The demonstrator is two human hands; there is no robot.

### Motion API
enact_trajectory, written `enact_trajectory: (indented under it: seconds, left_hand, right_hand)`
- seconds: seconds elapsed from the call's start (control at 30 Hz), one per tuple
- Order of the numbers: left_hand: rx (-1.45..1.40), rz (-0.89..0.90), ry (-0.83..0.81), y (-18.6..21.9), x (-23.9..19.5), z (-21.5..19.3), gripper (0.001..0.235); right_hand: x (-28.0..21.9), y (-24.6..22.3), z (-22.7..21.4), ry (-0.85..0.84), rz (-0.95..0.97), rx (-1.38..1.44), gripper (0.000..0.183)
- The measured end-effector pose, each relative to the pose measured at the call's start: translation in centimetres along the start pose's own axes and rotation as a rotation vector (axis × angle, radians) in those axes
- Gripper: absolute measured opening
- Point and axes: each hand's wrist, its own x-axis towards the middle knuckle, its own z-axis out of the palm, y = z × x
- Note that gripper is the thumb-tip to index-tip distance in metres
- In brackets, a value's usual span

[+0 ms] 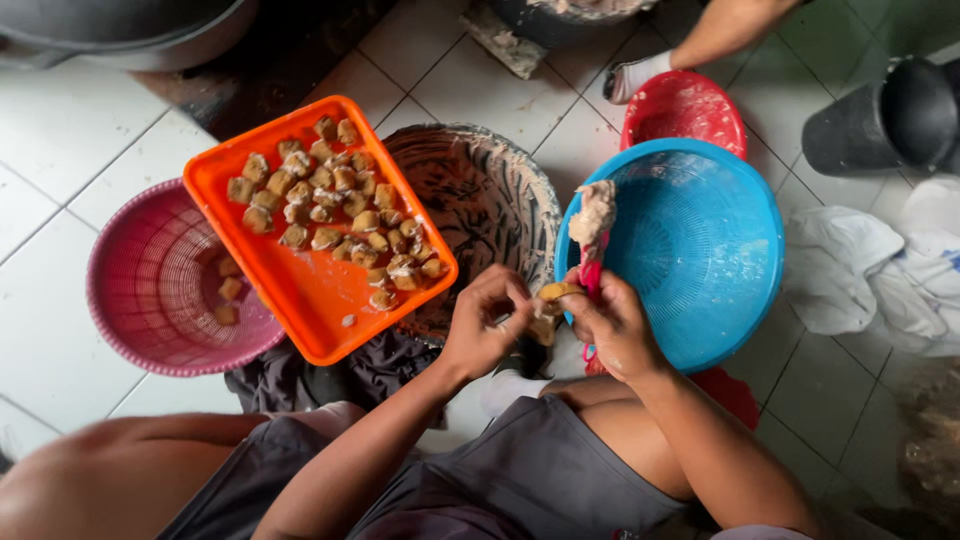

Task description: The person scoops a thick paste from a bowl using a pink spatula and spreads it onto small brown food items held in the left hand. The coated items are placed into an orange tray. The person repeats this process continuously.

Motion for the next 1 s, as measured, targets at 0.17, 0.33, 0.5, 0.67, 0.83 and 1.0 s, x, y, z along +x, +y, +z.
enact_trajectory:
  seconds: [0.17, 0.33, 0.5, 0.67, 0.83, 1.0]
  left_hand:
    - [-0.504, -0.364, -0.085, -1.6, -0.3, 0.6, 0.018]
    - [-0.633, -0.443, 0.054, -0.9, 1.3, 1.2, 0.017]
    - [-0.681, -0.376, 0.223, -0.2, 3.7, -0.6, 0.021]
    - [-0.657, -0.206, 0.083, 2.0, 3.3, -0.7, 0.032]
    - [-0.682, -0.212, -0.095, 4.8, 2.8, -1.3, 0.064]
    - [-1.009, -0.167, -0.282, 6.0, 2.4, -2.5, 0.074]
  right_hand:
    - [-0.1, -0.2, 0.6, -0.052, -0.061, 0.009, 0.020]
    - [0.0, -1.7, 1.2, 0.042, -0.159, -0.210, 0.015]
    - [-1.0, -2.3, 1.3, -0.051, -0.110, -0.216, 0.039]
    - [-1.2, -1.8, 1.7, -0.060, -0.193, -0.359, 0.039]
    - [-0.7, -2.6, 1.6, -0.068, -0.540, -0.693, 0.030]
    - [-1.1, -4.5, 1.3, 0.112, -0.708, -0.948, 0.026]
